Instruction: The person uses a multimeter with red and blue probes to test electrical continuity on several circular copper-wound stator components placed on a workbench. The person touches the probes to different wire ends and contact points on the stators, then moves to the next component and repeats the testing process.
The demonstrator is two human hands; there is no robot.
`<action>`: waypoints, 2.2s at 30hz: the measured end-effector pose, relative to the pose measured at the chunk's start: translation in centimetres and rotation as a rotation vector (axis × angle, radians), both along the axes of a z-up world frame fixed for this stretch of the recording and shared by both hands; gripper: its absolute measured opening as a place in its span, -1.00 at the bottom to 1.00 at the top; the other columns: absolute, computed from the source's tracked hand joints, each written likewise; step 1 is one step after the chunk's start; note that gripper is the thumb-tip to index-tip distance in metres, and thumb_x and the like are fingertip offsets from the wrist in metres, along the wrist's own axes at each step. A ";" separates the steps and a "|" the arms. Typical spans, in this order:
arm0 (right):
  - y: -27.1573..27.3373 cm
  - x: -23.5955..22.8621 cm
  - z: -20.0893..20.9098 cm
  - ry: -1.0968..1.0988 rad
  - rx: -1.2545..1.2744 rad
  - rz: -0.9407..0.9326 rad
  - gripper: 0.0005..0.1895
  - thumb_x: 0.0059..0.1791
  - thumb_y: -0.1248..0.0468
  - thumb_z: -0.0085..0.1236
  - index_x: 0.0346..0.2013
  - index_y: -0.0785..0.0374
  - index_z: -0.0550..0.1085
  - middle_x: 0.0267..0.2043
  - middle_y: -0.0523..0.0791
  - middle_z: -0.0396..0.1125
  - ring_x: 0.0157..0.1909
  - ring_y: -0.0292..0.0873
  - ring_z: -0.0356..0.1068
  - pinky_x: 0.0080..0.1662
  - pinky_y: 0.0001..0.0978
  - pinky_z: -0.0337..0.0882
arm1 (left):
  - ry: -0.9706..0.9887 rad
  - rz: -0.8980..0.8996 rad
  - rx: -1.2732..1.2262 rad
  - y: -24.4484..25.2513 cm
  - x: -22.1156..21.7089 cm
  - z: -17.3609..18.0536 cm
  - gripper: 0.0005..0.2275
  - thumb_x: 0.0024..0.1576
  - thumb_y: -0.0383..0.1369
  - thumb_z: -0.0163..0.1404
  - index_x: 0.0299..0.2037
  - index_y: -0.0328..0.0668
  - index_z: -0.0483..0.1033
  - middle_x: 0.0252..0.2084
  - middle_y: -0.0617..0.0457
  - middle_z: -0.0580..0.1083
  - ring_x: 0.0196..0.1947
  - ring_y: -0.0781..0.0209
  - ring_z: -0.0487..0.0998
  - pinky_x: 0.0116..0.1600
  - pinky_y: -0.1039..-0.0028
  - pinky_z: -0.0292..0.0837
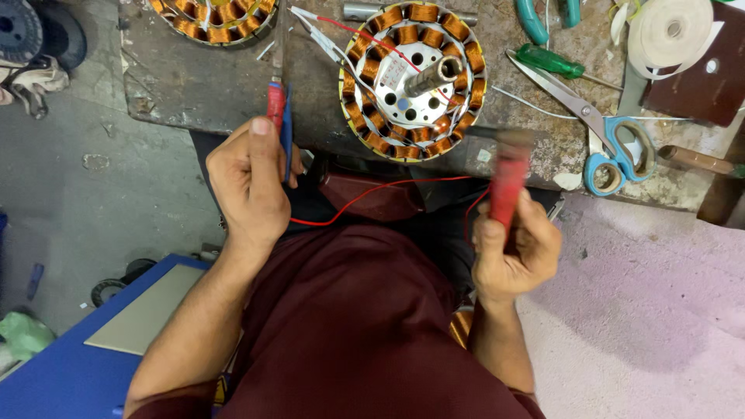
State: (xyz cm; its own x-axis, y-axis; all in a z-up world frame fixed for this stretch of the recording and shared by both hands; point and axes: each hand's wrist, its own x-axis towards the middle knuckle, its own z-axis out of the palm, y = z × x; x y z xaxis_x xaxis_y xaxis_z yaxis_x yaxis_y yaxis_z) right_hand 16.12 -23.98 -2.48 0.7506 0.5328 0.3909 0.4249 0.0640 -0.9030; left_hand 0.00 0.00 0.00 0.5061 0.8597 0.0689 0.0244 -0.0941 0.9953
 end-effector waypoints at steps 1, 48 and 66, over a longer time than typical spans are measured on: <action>0.5 0.0 0.2 0.007 0.083 -0.014 -0.54 0.18 0.33 0.15 0.36 0.16 0.27 -0.25 0.11 0.36 -0.53 -0.21 0.26 -0.48 -0.48 0.30 | 0.001 0.000 0.001 0.0 0.0 0.0 -0.50 0.50 -0.23 -0.23 -0.54 -0.34 0.24 -0.55 0.03 0.27 -0.62 0.32 0.34 -0.40 0.46 0.28; -1.7 -0.7 -0.1 -0.101 -0.085 -0.013 -0.61 0.16 0.35 0.21 0.24 0.32 0.33 -0.16 0.09 0.41 -0.44 -0.30 0.35 -0.37 -0.60 0.35 | 0.012 -0.010 0.074 0.2 -0.5 -0.1 -0.50 0.52 -0.22 -0.25 -0.52 -0.35 0.29 -0.55 0.05 0.31 -0.64 0.37 0.33 -0.47 0.52 0.18; -2.2 -0.5 -1.3 -0.149 0.153 -0.035 -0.55 0.13 0.27 0.23 0.26 0.22 0.31 -0.15 0.11 0.41 -0.51 -0.28 0.30 -0.45 -0.56 0.31 | 0.005 -0.002 0.083 0.3 -0.4 0.1 -0.49 0.52 -0.23 -0.24 -0.53 -0.37 0.29 -0.55 0.03 0.32 -0.63 0.35 0.34 -0.47 0.51 0.18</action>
